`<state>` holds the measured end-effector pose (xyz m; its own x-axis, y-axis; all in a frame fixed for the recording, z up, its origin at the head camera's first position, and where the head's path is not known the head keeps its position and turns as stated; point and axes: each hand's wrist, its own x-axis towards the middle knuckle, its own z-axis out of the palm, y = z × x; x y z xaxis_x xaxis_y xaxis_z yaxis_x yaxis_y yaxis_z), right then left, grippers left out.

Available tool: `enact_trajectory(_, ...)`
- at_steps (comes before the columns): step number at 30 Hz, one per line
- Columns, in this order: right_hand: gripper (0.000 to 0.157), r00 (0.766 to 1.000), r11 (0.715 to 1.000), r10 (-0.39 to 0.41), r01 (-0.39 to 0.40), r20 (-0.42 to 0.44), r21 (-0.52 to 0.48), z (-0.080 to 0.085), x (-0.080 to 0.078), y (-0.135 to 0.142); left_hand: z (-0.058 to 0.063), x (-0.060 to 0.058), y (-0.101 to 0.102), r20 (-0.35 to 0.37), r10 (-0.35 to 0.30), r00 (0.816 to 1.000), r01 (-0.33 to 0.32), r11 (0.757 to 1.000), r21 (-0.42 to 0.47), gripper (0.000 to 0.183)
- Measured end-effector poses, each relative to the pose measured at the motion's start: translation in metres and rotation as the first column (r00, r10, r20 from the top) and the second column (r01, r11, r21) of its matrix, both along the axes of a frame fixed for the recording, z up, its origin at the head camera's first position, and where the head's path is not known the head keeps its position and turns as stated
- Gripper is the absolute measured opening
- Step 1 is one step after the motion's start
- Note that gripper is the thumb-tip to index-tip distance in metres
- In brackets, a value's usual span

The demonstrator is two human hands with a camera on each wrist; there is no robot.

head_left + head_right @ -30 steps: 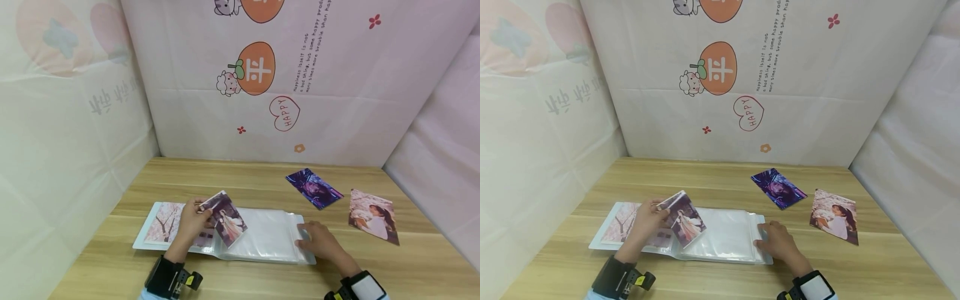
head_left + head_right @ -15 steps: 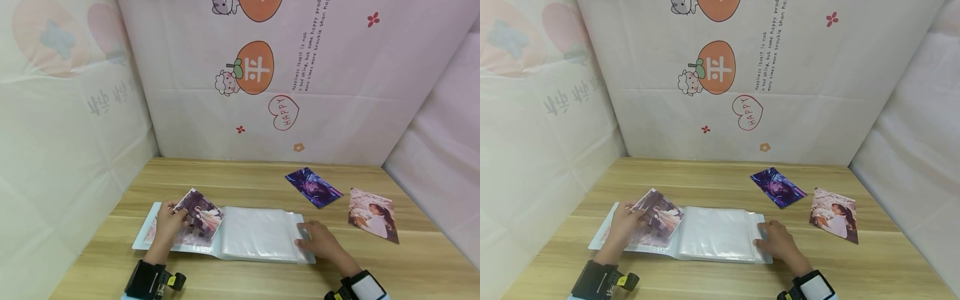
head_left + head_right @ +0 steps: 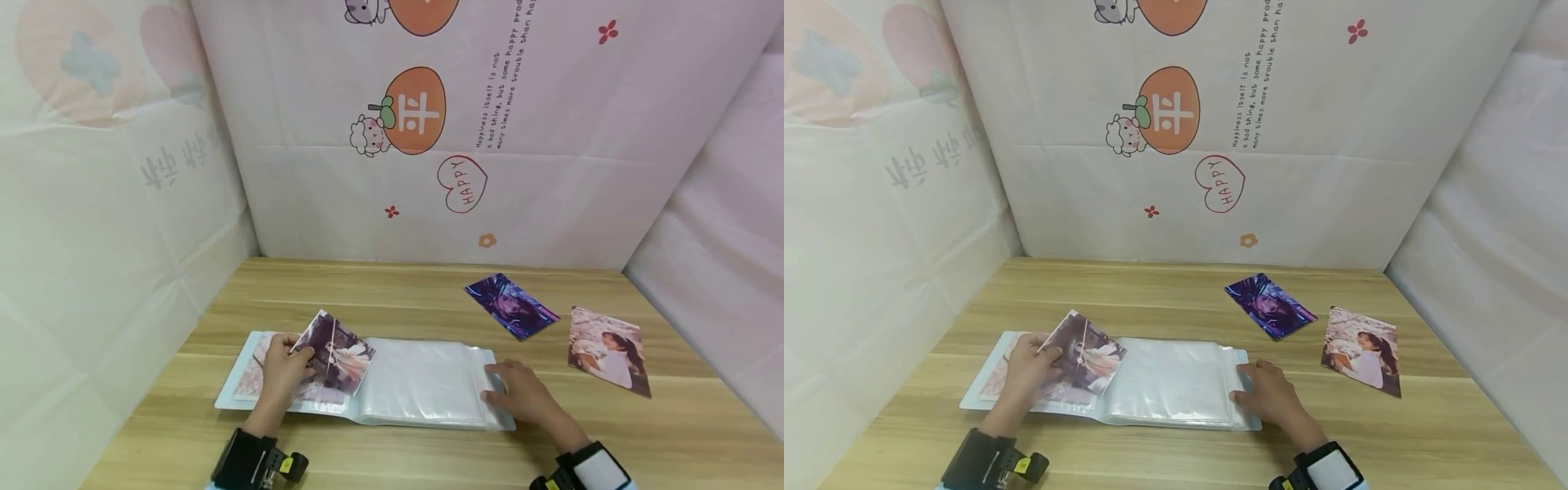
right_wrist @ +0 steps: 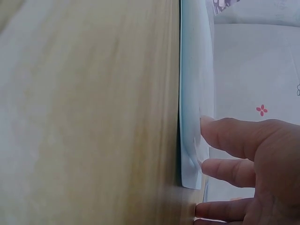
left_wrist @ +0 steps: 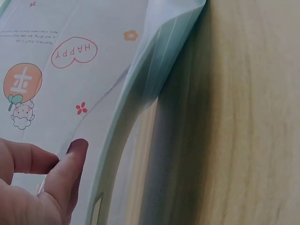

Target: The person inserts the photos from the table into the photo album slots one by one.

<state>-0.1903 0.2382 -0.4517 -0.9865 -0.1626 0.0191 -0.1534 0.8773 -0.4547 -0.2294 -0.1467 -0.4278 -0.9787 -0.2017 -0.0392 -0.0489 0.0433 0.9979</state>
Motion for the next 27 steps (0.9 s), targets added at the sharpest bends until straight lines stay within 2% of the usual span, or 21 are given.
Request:
enact_trajectory(5, 0.049, 1.0, 1.0, 0.002, -0.002, -0.005, 0.007, 0.0013, 0.0003, -0.0001, -0.0018, 0.0011, -0.0017, 0.007, 0.0, 1.0, 0.0, 1.0, 0.01, 0.028)
enact_trajectory(15, 0.049, 1.0, 1.0, 0.008, -0.008, -0.012, 0.02, 0.0013, -0.0006, 0.0009, -0.0027, 0.001, -0.0094, -0.001, 0.049, 0.999, -0.049, 0.999, 0.015, 0.029)
enact_trajectory(27, 0.05, 1.0, 1.0, 0.022, -0.022, -0.02, 0.022, 0.0006, -0.0008, -0.0006, -0.0036, 0.004, -0.003, 0.011, 0.021, 1.0, -0.021, 1.0, 0.01, 0.026)
